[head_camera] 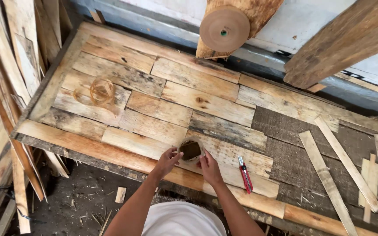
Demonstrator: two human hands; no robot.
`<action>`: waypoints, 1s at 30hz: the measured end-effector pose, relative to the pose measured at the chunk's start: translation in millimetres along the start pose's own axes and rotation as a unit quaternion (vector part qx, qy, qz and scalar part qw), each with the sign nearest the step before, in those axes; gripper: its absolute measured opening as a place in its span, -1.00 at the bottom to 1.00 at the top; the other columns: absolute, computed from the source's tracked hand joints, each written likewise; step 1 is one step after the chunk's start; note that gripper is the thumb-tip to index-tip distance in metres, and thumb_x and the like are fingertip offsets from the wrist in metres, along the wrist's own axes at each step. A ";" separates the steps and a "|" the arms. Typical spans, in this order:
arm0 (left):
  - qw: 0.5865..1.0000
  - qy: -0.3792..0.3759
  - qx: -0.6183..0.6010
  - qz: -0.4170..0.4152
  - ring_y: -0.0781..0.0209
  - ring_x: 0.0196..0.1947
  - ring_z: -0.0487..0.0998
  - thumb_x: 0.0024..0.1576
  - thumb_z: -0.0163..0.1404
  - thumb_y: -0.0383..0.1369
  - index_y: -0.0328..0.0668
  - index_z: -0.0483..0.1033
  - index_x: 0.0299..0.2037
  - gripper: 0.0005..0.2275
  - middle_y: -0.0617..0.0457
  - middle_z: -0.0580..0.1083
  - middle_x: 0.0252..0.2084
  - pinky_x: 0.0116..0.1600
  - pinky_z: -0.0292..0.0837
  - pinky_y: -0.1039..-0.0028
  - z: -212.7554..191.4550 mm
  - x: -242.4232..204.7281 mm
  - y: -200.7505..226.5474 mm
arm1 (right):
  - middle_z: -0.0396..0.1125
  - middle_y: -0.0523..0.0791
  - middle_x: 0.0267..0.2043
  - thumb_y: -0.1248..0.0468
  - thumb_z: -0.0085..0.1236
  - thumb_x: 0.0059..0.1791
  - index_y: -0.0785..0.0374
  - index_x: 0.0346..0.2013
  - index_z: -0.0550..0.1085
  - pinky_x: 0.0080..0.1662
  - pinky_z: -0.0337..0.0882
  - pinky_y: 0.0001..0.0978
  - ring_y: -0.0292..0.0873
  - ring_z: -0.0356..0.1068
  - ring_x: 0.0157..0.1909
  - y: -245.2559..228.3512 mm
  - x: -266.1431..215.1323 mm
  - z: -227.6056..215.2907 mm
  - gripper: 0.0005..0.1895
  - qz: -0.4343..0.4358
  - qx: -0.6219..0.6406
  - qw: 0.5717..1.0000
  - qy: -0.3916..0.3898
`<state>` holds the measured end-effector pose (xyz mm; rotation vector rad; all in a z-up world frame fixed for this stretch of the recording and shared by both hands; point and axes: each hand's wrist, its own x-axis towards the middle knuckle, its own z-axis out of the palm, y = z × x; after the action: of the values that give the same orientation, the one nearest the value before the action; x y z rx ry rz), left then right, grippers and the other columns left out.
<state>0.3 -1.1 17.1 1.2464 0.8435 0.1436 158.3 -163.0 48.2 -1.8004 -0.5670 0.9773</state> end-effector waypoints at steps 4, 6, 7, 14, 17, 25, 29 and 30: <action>0.999 0.025 0.028 0.000 0.27 -0.35 0.55 0.14 0.14 -0.07 -0.33 0.42 0.22 -0.44 -0.02 0.59 -0.22 -0.22 0.49 0.48 -1.7 8.3 0.5 | 0.46 -0.10 -0.32 0.18 -0.09 0.14 0.20 0.50 0.12 -0.16 0.50 -0.36 -0.27 0.48 -0.29 0.0 8.7 -0.6 -0.39 -0.005 -0.015 1.000 -0.012; 0.999 0.022 0.009 0.027 0.29 -0.32 0.54 0.15 0.13 -0.07 -0.33 0.41 0.26 -0.43 -0.01 0.58 -0.19 -0.22 0.50 0.45 -1.7 8.1 0.6 | 0.46 -0.08 -0.34 0.20 -0.08 0.14 0.21 0.50 0.13 -0.17 0.50 -0.37 -0.26 0.47 -0.31 2.1 9.5 1.0 -0.39 -0.001 -0.007 1.000 -0.012; 0.999 0.026 0.009 0.023 0.29 -0.32 0.54 0.15 0.13 -0.07 -0.33 0.41 0.26 -0.43 -0.01 0.58 -0.19 -0.22 0.50 0.45 -1.3 -0.7 6.3 | 0.46 -0.08 -0.34 0.20 -0.08 0.14 0.21 0.50 0.13 -0.17 0.50 -0.37 -0.26 0.47 -0.31 1.8 8.9 2.3 -0.39 0.001 -0.006 1.000 -0.017; 0.996 0.036 0.080 -0.011 0.27 -0.29 0.55 0.15 0.11 -0.02 -0.34 0.34 0.29 -0.38 -0.05 0.55 -0.19 -0.19 0.52 0.42 -13.8 -5.0 31.3 | 0.50 -0.09 -0.25 0.24 -0.09 0.13 0.17 0.49 0.12 -0.16 0.57 -0.32 -0.25 0.51 -0.28 -27.6 20.4 9.3 -0.39 0.023 -0.034 0.999 -0.025; 0.997 0.041 0.058 -0.006 0.28 -0.30 0.55 0.17 0.08 0.01 -0.36 0.39 0.26 -0.39 -0.06 0.55 -0.21 -0.19 0.51 0.43 -30.1 7.0 29.0 | 0.51 -0.08 -0.24 0.24 -0.09 0.13 0.19 0.49 0.14 -0.15 0.57 -0.31 -0.24 0.52 -0.27 -25.5 35.2 19.8 -0.40 0.007 -0.024 0.999 -0.024; 0.988 0.139 0.032 0.055 0.30 -0.35 0.52 0.22 0.08 -0.06 -0.32 0.57 0.07 -0.56 -0.04 0.52 -0.32 -0.22 0.50 0.44 -127.6 45.6 47.5 | 0.48 -0.11 -0.28 0.29 -0.05 0.10 0.26 0.43 0.20 -0.19 0.55 -0.36 -0.27 0.50 -0.30 -45.1 104.6 88.2 -0.43 -0.013 0.029 0.999 0.020; 0.973 0.186 0.096 0.094 0.23 -0.41 0.54 0.18 0.10 -0.15 -0.28 0.59 -0.03 -0.66 0.01 0.56 -0.33 -0.28 0.51 0.36 -202.5 62.9 66.1 | 0.47 -0.08 -0.34 0.30 -0.07 0.11 0.34 0.37 0.29 -0.23 0.53 -0.36 -0.26 0.48 -0.35 -58.5 152.9 148.9 -0.49 -0.021 0.017 0.998 0.057; 0.961 0.205 0.134 0.128 0.17 -0.42 0.53 0.19 0.11 -0.18 -0.27 0.59 -0.06 -0.70 0.01 0.56 -0.33 -0.28 0.51 0.33 -222.2 67.9 68.7 | 0.46 -0.06 -0.36 0.31 -0.07 0.11 0.36 0.39 0.25 -0.24 0.53 -0.36 -0.25 0.48 -0.36 -62.4 166.8 164.8 -0.48 -0.026 0.011 0.997 0.071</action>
<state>-69.2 230.8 29.3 1.6115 1.0790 0.5258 120.7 73.7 9.8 -1.8101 -0.5090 0.8109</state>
